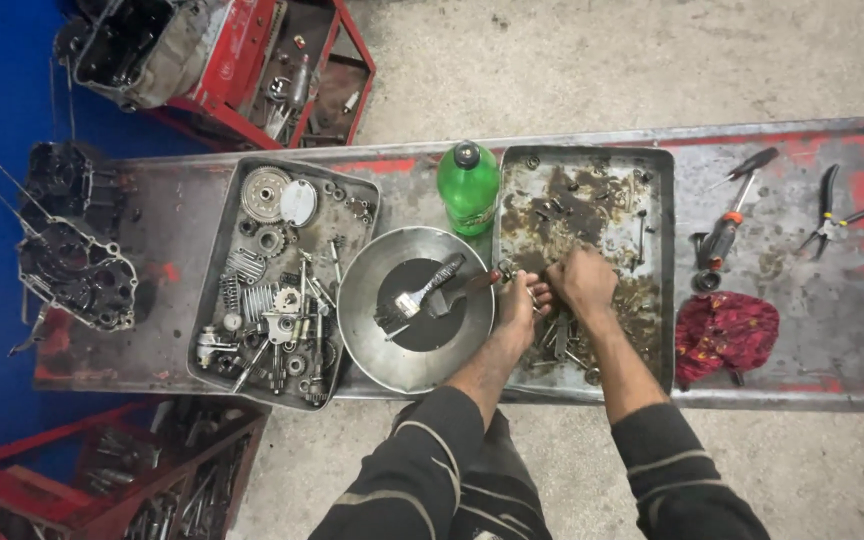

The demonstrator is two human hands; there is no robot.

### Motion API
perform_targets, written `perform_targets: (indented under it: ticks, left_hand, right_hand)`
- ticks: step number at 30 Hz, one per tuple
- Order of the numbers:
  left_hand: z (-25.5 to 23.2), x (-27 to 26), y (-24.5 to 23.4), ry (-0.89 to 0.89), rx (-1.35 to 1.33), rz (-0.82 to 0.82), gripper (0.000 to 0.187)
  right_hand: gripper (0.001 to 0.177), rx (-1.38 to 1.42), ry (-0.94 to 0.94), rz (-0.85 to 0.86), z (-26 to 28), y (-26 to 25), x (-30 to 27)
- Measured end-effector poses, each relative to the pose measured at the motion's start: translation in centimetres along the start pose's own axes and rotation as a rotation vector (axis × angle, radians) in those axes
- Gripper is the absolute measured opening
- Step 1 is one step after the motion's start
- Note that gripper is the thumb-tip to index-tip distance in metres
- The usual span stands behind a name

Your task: The person cleans various small mechanical parts by hand in a metal bowl. They pour liquid from a green bottle into the bowl, scrub the parts, and place them into a tray on the workbench.

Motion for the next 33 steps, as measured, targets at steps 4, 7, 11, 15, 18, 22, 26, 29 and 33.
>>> perform_targets:
  ticks: [4,7,11,15,18,22,26,29,33]
  left_hand:
    - [0.1,0.5,-0.3,0.070,0.044,-0.073,0.036]
    - [0.8,-0.9,-0.1,0.055,0.053,-0.132,0.027]
    - [-0.3,-3.1,-1.4,0.020,0.129,-0.216,0.033]
    - [0.3,-2.2,-1.5,0.058,0.153,-0.148,0.032]
    - [-0.4,-3.3,-0.9,0.071,0.175,-0.132,0.032]
    - [-1.4,-4.2,-0.9,0.073,0.185,-0.111,0.032]
    - [-1.7,-3.5,-1.1,0.071,0.196,-0.100,0.039]
    - [0.4,0.7,-2.2,0.044,0.166,-0.080,0.040]
    - [-0.4,-2.7,-0.9,-0.082,-0.041,-0.007,0.035]
  right_hand:
    - [0.024,0.194,0.018,0.000,1.6,-3.4,-3.9]
    - [0.023,0.072,0.014,0.024,1.1,-2.3,-4.0]
    - [0.021,0.036,0.031,-0.051,0.0,-0.6,-1.9]
    - [0.021,-0.016,0.036,-0.163,-0.4,-3.5,-2.3]
    - [0.014,-0.019,0.048,-0.224,-3.7,0.6,0.4]
    - [0.014,0.051,0.068,-0.219,-3.8,0.4,-0.5]
    - [0.011,0.318,-0.041,-0.064,0.2,-2.8,-5.6]
    - [0.015,0.596,-0.092,0.130,2.7,-5.2,-7.5]
    - [0.019,0.234,-0.123,-0.281,0.9,-8.1,-1.1]
Point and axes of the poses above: each hand's wrist, its own x-axis towards the middle knuckle, its own y-axis out of the palm, z = x × y, the point moved 8 cm from there along x, towards the middle knuckle, and after that the axes turned 4 degrees about -x, right-handed, at the moved point
